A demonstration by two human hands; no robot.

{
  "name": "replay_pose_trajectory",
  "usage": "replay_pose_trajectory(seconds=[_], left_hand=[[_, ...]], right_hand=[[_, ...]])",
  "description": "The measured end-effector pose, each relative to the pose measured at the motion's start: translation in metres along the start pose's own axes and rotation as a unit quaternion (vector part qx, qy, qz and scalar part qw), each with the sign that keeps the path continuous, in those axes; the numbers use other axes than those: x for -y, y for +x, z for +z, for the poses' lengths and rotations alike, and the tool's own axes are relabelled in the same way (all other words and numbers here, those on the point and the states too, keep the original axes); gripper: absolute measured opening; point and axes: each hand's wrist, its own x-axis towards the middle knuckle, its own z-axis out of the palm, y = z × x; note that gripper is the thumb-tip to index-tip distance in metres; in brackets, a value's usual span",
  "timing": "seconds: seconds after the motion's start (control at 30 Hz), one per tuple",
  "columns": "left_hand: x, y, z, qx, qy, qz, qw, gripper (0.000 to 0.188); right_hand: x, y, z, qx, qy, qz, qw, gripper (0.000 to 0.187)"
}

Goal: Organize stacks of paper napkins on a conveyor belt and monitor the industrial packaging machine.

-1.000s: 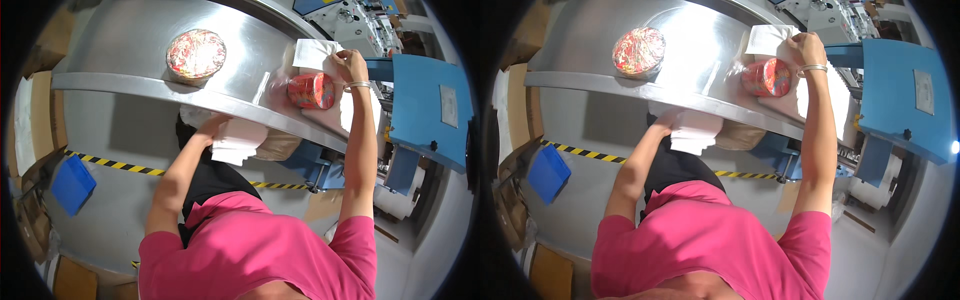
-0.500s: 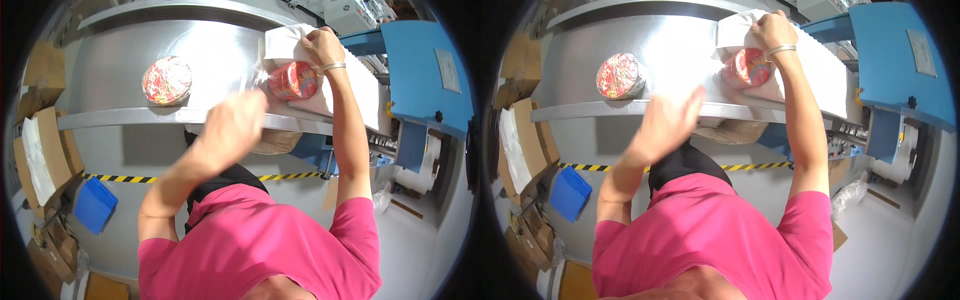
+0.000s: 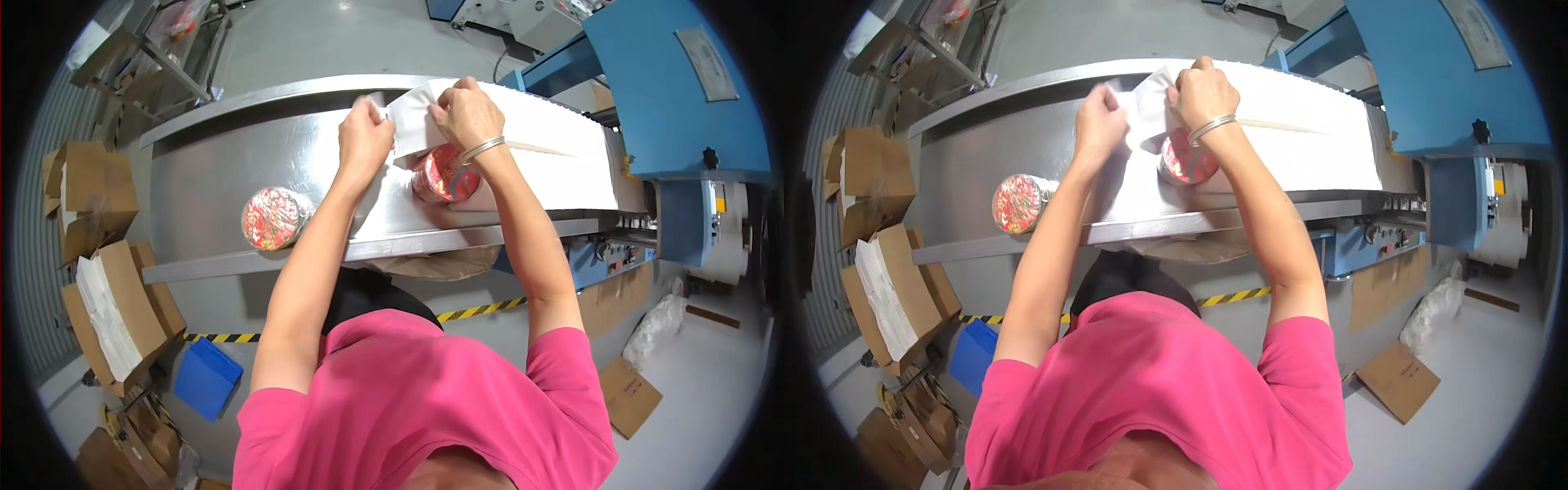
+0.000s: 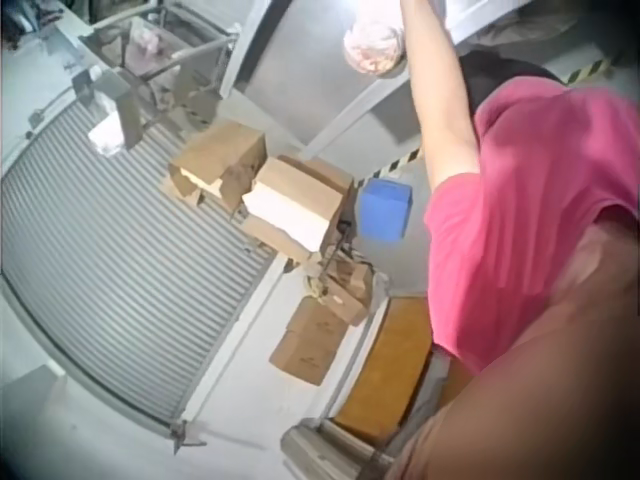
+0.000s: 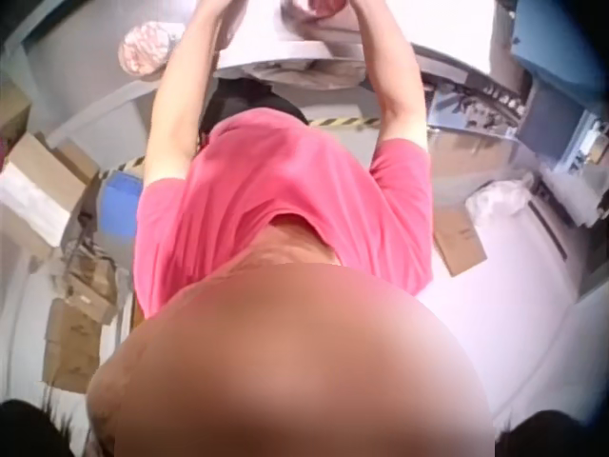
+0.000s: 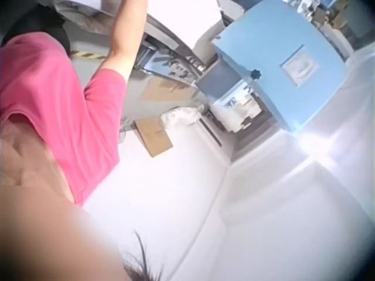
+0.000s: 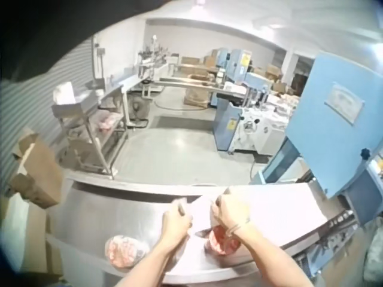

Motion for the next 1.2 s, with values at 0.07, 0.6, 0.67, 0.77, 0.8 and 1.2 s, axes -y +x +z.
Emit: replay_pose_trajectory(seconds=[0.07, 0.6, 0.67, 0.77, 0.8, 1.2], left_hand=[[0.022, 0.031, 0.023, -0.001, -0.070, 0.024, 0.997, 0.010], [-0.014, 0.052, 0.045, 0.069, -0.008, -0.046, 0.997, 0.057], [-0.024, 0.047, 0.041, 0.096, 0.026, -0.045, 0.994, 0.066], [-0.038, 0.040, 0.038, 0.108, 0.031, -0.038, 0.993, 0.075], [-0.043, 0.038, 0.036, 0.117, 0.034, -0.045, 0.992, 0.079], [-0.044, 0.048, 0.032, 0.201, 0.054, -0.108, 0.972, 0.071]], right_hand=[[0.002, 0.001, -0.008, 0.009, 0.045, -0.004, 0.999, 0.021], [-0.041, 0.013, -0.005, 0.011, 0.264, 0.140, 0.954, 0.030], [-0.041, 0.014, -0.006, 0.014, 0.265, 0.143, 0.953, 0.030], [-0.042, 0.015, -0.006, 0.014, 0.270, 0.142, 0.952, 0.029], [-0.044, 0.015, -0.004, 0.014, 0.270, 0.139, 0.953, 0.028], [-0.048, 0.018, -0.002, 0.034, 0.271, 0.146, 0.951, 0.017]])
